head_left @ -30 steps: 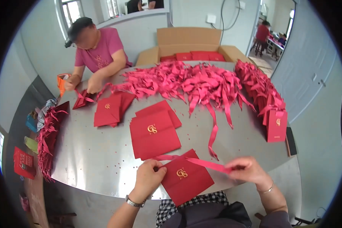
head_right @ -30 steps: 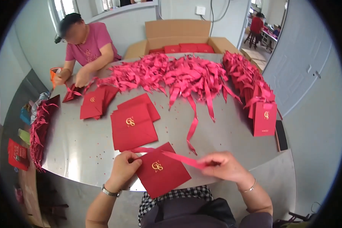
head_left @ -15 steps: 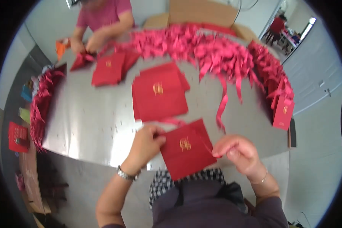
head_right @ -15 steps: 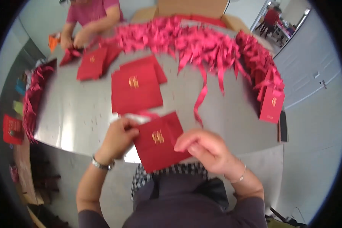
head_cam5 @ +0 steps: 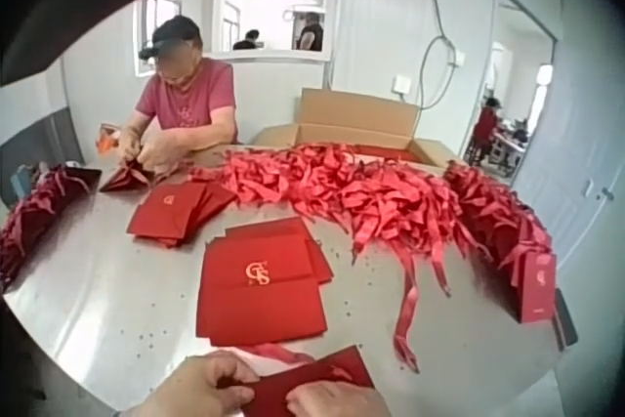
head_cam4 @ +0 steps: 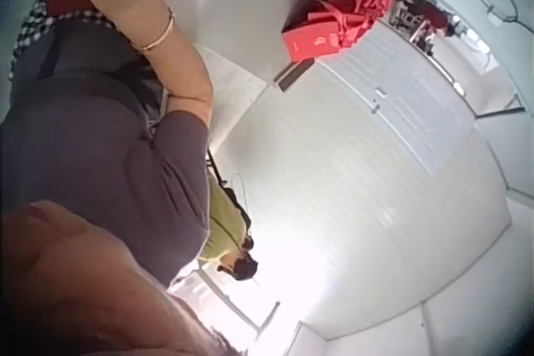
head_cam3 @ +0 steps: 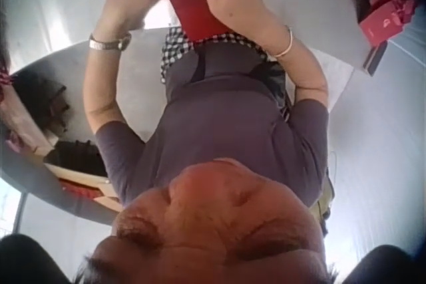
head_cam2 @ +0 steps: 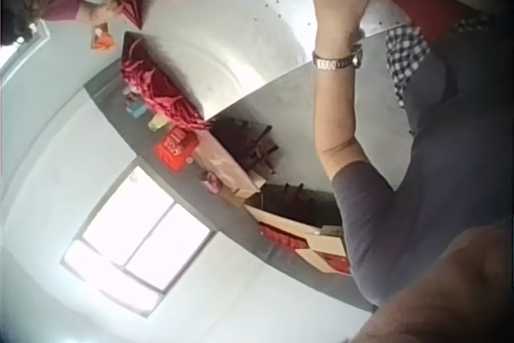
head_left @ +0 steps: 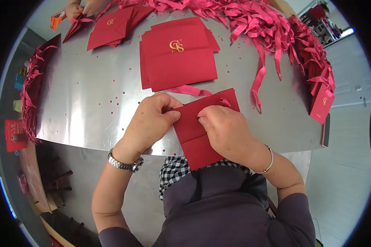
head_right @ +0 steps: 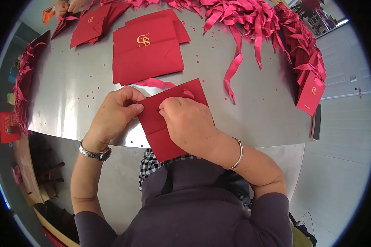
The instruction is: The person attaches ribbons to paper gift envelopes by threading ribbon strips through holes by hand and stacks the finished envelopes on the table.
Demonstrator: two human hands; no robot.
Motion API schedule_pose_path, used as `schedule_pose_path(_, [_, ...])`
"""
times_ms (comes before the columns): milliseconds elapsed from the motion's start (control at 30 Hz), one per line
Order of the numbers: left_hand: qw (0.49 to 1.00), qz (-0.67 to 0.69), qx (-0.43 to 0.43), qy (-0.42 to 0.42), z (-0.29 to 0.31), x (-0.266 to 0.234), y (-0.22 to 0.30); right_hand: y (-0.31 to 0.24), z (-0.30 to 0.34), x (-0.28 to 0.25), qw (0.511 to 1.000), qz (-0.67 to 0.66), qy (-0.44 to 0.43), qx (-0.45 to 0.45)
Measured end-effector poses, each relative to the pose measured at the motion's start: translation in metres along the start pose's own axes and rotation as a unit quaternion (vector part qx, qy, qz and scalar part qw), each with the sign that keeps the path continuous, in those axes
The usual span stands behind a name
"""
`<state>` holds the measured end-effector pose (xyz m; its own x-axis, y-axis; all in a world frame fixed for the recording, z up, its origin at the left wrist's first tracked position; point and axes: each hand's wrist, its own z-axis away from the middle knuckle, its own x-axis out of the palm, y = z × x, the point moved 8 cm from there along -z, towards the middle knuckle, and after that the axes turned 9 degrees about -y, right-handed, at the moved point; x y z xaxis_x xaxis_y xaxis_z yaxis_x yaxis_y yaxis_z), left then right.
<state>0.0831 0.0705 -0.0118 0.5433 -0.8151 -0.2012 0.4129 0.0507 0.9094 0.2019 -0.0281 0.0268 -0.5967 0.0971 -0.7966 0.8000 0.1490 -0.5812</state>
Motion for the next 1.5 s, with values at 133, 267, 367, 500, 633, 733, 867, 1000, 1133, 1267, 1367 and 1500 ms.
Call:
schedule_pose_path(133, [0.998, -0.049, 0.03, 0.003, 0.001, 0.0, 0.003, -0.002, -0.005, 0.001, 0.999, 0.049, -0.001, 0.011])
schedule_pose_path(267, [0.996, -0.039, 0.074, 0.016, 0.0, -0.001, 0.003, -0.002, -0.011, 0.006, 0.999, 0.046, -0.015, 0.019])
schedule_pose_path(367, [0.993, -0.043, 0.101, 0.032, 0.001, 0.0, 0.004, -0.003, -0.017, 0.009, 0.997, 0.062, -0.034, 0.034])
schedule_pose_path(500, [0.992, -0.063, 0.097, 0.048, 0.004, 0.001, 0.005, -0.004, -0.023, 0.011, 0.992, 0.097, -0.065, 0.041])
schedule_pose_path(633, [0.981, -0.075, 0.153, 0.095, 0.007, 0.004, 0.006, -0.002, -0.031, 0.015, 0.979, 0.122, -0.144, 0.076])
schedule_pose_path(733, [0.962, -0.113, 0.212, 0.126, 0.012, 0.009, 0.011, 0.002, -0.038, 0.021, 0.961, 0.127, -0.224, 0.099])
schedule_pose_path(867, [0.942, -0.151, 0.251, 0.164, 0.025, 0.015, 0.018, -0.004, -0.043, 0.023, 0.963, 0.128, -0.227, 0.064])
schedule_pose_path(1000, [0.945, -0.117, 0.245, 0.183, 0.027, 0.008, 0.01, -0.007, -0.038, 0.027, 0.98, 0.111, -0.154, 0.06])
schedule_pose_path(1133, [0.97, -0.1, 0.163, 0.15, 0.018, 0.002, 0.002, 0.007, -0.027, 0.029, 0.991, 0.064, -0.078, 0.087])
schedule_pose_path(1267, [0.969, -0.133, 0.16, 0.135, 0.016, -0.003, 0.01, 0.001, -0.026, 0.01, 0.996, -0.06, -0.021, 0.056])
schedule_pose_path(1367, [0.976, -0.125, 0.14, 0.11, 0.013, -0.005, 0.007, 0.001, -0.023, 0.007, 0.995, -0.094, 0.022, 0.008])
schedule_pose_path(1500, [0.986, -0.113, 0.092, 0.085, 0.007, -0.005, 0.003, 0.003, -0.02, 0.009, 0.997, -0.072, 0.009, 0.031])
